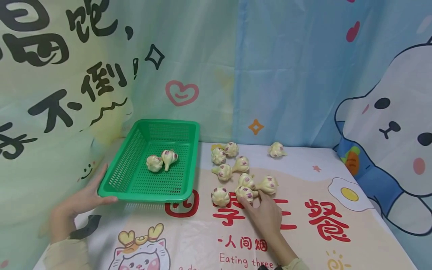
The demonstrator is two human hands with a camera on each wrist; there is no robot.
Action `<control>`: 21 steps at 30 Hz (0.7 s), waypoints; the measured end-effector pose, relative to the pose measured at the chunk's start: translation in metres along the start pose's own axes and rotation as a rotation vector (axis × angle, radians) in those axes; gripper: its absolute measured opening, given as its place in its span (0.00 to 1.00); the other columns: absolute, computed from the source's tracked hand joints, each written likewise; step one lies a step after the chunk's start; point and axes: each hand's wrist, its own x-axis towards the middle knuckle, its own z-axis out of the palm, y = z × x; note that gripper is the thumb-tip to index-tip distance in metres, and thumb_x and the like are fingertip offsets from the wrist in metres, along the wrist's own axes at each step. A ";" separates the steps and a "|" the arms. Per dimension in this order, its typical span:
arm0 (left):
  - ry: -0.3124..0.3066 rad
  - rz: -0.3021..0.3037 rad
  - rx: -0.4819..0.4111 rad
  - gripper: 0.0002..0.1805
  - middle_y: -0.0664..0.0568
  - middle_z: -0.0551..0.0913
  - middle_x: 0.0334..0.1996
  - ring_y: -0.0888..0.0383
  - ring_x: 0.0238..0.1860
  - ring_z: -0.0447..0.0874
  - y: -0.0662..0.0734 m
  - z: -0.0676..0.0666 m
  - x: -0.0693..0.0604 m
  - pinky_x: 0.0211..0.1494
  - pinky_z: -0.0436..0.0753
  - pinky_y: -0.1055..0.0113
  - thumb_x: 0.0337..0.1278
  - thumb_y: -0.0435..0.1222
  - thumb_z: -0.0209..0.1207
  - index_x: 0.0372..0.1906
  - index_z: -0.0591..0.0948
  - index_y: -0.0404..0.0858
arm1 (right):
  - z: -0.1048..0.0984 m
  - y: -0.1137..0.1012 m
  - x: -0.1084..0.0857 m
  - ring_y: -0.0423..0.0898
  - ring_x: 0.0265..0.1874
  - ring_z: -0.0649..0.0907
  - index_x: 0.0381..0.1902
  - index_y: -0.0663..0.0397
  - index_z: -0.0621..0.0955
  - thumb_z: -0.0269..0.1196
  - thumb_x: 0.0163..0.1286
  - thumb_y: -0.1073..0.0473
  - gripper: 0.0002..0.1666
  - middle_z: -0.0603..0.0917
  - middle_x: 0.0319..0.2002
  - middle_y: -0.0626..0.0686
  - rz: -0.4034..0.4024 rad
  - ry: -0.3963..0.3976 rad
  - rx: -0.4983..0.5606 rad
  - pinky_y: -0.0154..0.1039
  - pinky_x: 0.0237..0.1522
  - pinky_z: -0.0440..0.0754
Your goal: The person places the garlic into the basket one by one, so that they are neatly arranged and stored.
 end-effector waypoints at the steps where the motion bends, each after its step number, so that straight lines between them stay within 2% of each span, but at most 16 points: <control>1: 0.001 -0.004 0.001 0.66 0.31 0.28 0.73 0.27 0.70 0.31 0.000 0.000 0.000 0.59 0.46 0.25 0.50 0.39 0.67 0.73 0.24 0.48 | 0.000 0.000 0.000 0.57 0.56 0.78 0.64 0.57 0.72 0.58 0.51 0.21 0.55 0.79 0.58 0.59 0.000 -0.006 0.005 0.58 0.53 0.71; 5: 0.001 -0.022 0.000 0.65 0.31 0.27 0.73 0.27 0.70 0.29 0.000 0.000 -0.001 0.59 0.45 0.25 0.50 0.40 0.67 0.73 0.24 0.49 | 0.001 0.002 -0.001 0.58 0.58 0.76 0.65 0.57 0.72 0.57 0.52 0.21 0.56 0.78 0.60 0.60 -0.009 -0.009 0.013 0.59 0.57 0.68; 12: 0.002 -0.035 -0.003 0.65 0.32 0.27 0.73 0.27 0.71 0.29 0.000 -0.001 -0.003 0.59 0.45 0.25 0.51 0.41 0.66 0.73 0.23 0.52 | 0.002 0.004 -0.003 0.57 0.61 0.74 0.65 0.57 0.71 0.60 0.52 0.24 0.54 0.77 0.61 0.60 -0.039 0.002 0.025 0.60 0.59 0.67; 21: 0.006 -0.003 0.007 0.66 0.31 0.28 0.73 0.27 0.70 0.32 0.002 0.000 -0.002 0.59 0.46 0.25 0.50 0.39 0.67 0.73 0.24 0.49 | 0.002 0.004 -0.002 0.58 0.62 0.72 0.67 0.57 0.70 0.61 0.51 0.23 0.56 0.74 0.63 0.60 -0.038 -0.032 0.017 0.60 0.61 0.66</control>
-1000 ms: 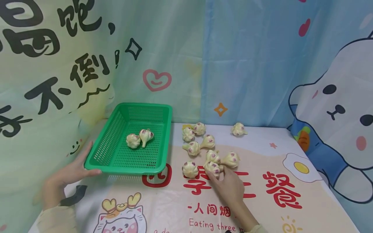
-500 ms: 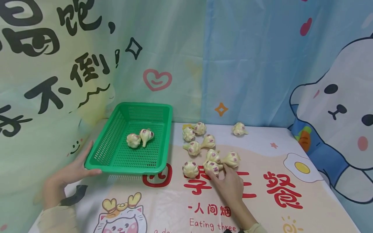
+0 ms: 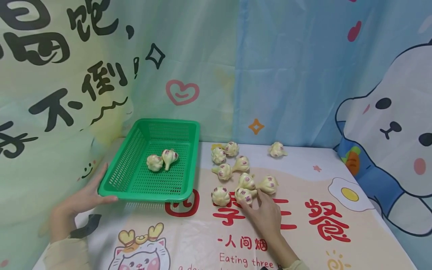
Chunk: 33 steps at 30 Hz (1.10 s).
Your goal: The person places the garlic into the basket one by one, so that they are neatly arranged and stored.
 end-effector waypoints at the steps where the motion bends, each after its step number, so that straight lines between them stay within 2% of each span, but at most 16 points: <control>1: 0.000 -0.001 0.000 0.66 0.31 0.28 0.73 0.27 0.70 0.32 0.000 0.000 0.000 0.59 0.46 0.25 0.49 0.39 0.67 0.73 0.24 0.49 | 0.000 0.000 0.000 0.58 0.63 0.72 0.67 0.57 0.69 0.61 0.51 0.24 0.57 0.74 0.64 0.60 0.002 -0.005 0.000 0.60 0.61 0.66; 5: 0.002 0.006 0.007 0.66 0.30 0.29 0.73 0.27 0.70 0.33 0.000 0.000 0.001 0.59 0.47 0.25 0.49 0.39 0.68 0.73 0.24 0.48 | 0.000 0.000 -0.001 0.59 0.64 0.71 0.67 0.58 0.68 0.65 0.50 0.27 0.56 0.73 0.64 0.60 -0.005 -0.008 0.029 0.59 0.62 0.67; 10: -0.001 -0.016 0.001 0.66 0.31 0.28 0.73 0.27 0.71 0.31 -0.001 0.000 0.001 0.60 0.46 0.25 0.49 0.40 0.68 0.73 0.23 0.48 | 0.000 0.000 -0.002 0.59 0.65 0.70 0.68 0.59 0.67 0.70 0.48 0.32 0.57 0.72 0.65 0.59 -0.021 -0.008 0.111 0.56 0.63 0.68; 17: -0.002 -0.016 -0.004 0.66 0.30 0.29 0.73 0.26 0.70 0.31 0.002 0.000 0.001 0.60 0.46 0.25 0.49 0.40 0.68 0.73 0.24 0.47 | 0.000 0.001 -0.003 0.57 0.67 0.67 0.69 0.60 0.65 0.73 0.47 0.38 0.57 0.70 0.66 0.59 -0.038 -0.016 0.211 0.52 0.66 0.65; 24: 0.005 -0.002 -0.004 0.67 0.32 0.29 0.73 0.27 0.71 0.32 -0.001 0.001 0.000 0.60 0.46 0.25 0.48 0.40 0.68 0.73 0.23 0.49 | 0.000 -0.001 -0.003 0.52 0.65 0.72 0.71 0.59 0.62 0.75 0.48 0.44 0.57 0.68 0.68 0.58 -0.036 -0.047 0.330 0.40 0.57 0.73; 33: 0.017 0.021 -0.004 0.67 0.32 0.29 0.74 0.28 0.70 0.35 -0.005 0.002 0.002 0.59 0.48 0.25 0.48 0.39 0.69 0.73 0.24 0.49 | -0.001 -0.002 -0.002 0.49 0.66 0.70 0.73 0.55 0.58 0.75 0.50 0.49 0.57 0.64 0.71 0.56 0.016 -0.113 0.439 0.36 0.55 0.73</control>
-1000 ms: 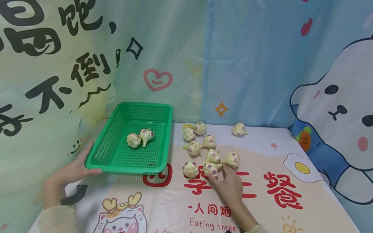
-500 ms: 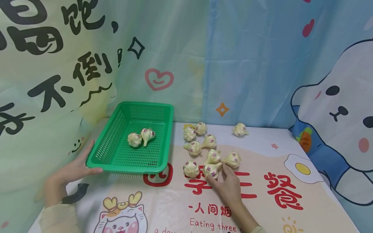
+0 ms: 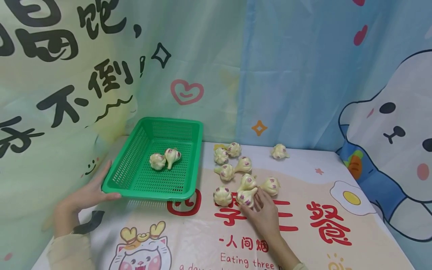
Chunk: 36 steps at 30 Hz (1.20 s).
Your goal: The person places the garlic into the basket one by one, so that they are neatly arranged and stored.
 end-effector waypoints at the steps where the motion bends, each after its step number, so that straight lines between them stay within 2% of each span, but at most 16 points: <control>1: 0.000 -0.001 0.001 0.67 0.32 0.29 0.74 0.27 0.70 0.35 0.000 0.000 0.000 0.59 0.48 0.25 0.48 0.40 0.69 0.73 0.24 0.48 | 0.000 0.000 0.000 0.50 0.66 0.70 0.73 0.55 0.58 0.75 0.50 0.50 0.57 0.64 0.71 0.56 0.003 0.000 0.008 0.36 0.55 0.73; 9: 0.002 0.002 0.011 0.67 0.32 0.30 0.74 0.28 0.70 0.37 0.001 -0.001 0.000 0.59 0.49 0.26 0.48 0.40 0.69 0.73 0.24 0.48 | -0.003 -0.002 -0.001 0.52 0.64 0.72 0.73 0.54 0.59 0.75 0.50 0.53 0.56 0.65 0.70 0.57 -0.017 0.015 0.042 0.36 0.52 0.76; 18: -0.002 0.010 -0.011 0.67 0.33 0.29 0.74 0.28 0.71 0.35 0.003 -0.001 -0.001 0.60 0.48 0.26 0.47 0.39 0.69 0.73 0.25 0.49 | -0.006 -0.007 -0.002 0.55 0.62 0.75 0.72 0.52 0.62 0.76 0.49 0.52 0.55 0.65 0.69 0.54 -0.035 0.040 0.001 0.39 0.50 0.78; 24: -0.003 0.003 -0.021 0.67 0.34 0.29 0.74 0.29 0.71 0.35 0.003 -0.002 0.000 0.61 0.48 0.26 0.48 0.39 0.69 0.73 0.25 0.50 | -0.008 -0.010 0.000 0.55 0.62 0.75 0.71 0.51 0.63 0.76 0.49 0.52 0.54 0.65 0.68 0.52 -0.035 0.029 0.008 0.39 0.50 0.78; 29: 0.000 0.001 -0.011 0.67 0.34 0.30 0.74 0.29 0.71 0.35 0.002 -0.002 0.000 0.61 0.48 0.27 0.47 0.40 0.69 0.73 0.25 0.50 | -0.010 -0.013 0.002 0.55 0.61 0.75 0.71 0.51 0.63 0.75 0.49 0.53 0.53 0.66 0.67 0.53 -0.051 0.022 0.021 0.39 0.50 0.78; 36: 0.003 0.005 -0.015 0.67 0.33 0.30 0.74 0.29 0.71 0.35 0.004 -0.001 -0.001 0.61 0.48 0.27 0.47 0.39 0.69 0.73 0.25 0.48 | -0.014 -0.020 0.007 0.52 0.62 0.75 0.72 0.46 0.61 0.75 0.50 0.53 0.54 0.65 0.68 0.53 -0.043 0.014 0.030 0.38 0.50 0.78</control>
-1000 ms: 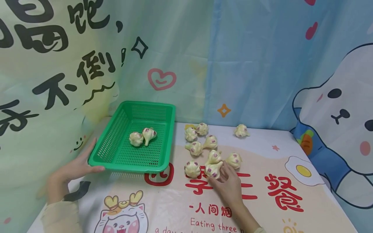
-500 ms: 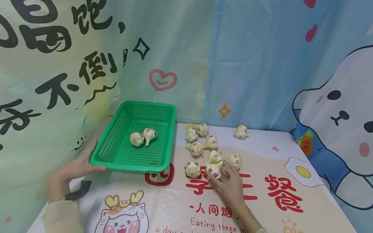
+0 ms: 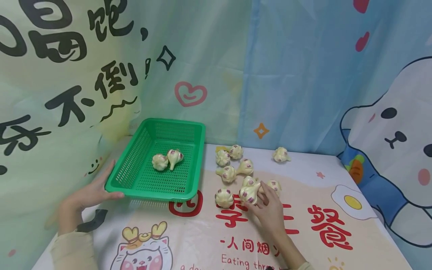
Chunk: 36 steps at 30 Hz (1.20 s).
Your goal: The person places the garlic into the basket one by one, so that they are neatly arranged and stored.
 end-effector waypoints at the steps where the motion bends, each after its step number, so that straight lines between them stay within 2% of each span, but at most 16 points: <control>1: 0.001 0.000 -0.001 0.67 0.33 0.30 0.74 0.29 0.71 0.36 0.000 0.000 0.000 0.61 0.48 0.27 0.47 0.39 0.69 0.73 0.25 0.48 | 0.000 -0.001 0.001 0.52 0.63 0.75 0.72 0.46 0.61 0.75 0.50 0.53 0.54 0.65 0.68 0.53 -0.004 -0.003 0.002 0.37 0.50 0.78; 9: 0.004 0.005 0.012 0.66 0.32 0.31 0.74 0.28 0.70 0.37 0.001 -0.002 -0.001 0.60 0.49 0.27 0.47 0.38 0.68 0.74 0.25 0.47 | 0.000 -0.007 0.004 0.51 0.62 0.75 0.72 0.47 0.62 0.76 0.48 0.52 0.55 0.64 0.68 0.54 -0.037 -0.008 0.014 0.36 0.49 0.78; 20: 0.000 0.012 0.005 0.66 0.32 0.31 0.74 0.28 0.71 0.36 0.002 -0.004 -0.002 0.61 0.49 0.27 0.47 0.39 0.68 0.74 0.26 0.47 | 0.001 -0.013 0.009 0.54 0.62 0.75 0.71 0.45 0.63 0.75 0.48 0.51 0.54 0.65 0.67 0.53 -0.059 -0.017 0.039 0.40 0.50 0.78; 27: -0.004 -0.015 0.010 0.67 0.34 0.30 0.74 0.30 0.71 0.35 -0.004 -0.002 0.001 0.62 0.48 0.27 0.48 0.40 0.69 0.73 0.25 0.51 | 0.000 -0.018 0.014 0.51 0.60 0.77 0.72 0.48 0.62 0.75 0.49 0.54 0.54 0.66 0.66 0.52 -0.082 -0.010 -0.005 0.39 0.50 0.78; 36: 0.007 0.002 -0.001 0.67 0.32 0.32 0.74 0.29 0.71 0.36 -0.004 0.000 0.001 0.62 0.49 0.28 0.46 0.38 0.69 0.74 0.26 0.47 | 0.002 -0.028 0.022 0.49 0.60 0.77 0.72 0.43 0.62 0.75 0.50 0.51 0.53 0.66 0.67 0.50 -0.091 -0.012 -0.015 0.39 0.50 0.79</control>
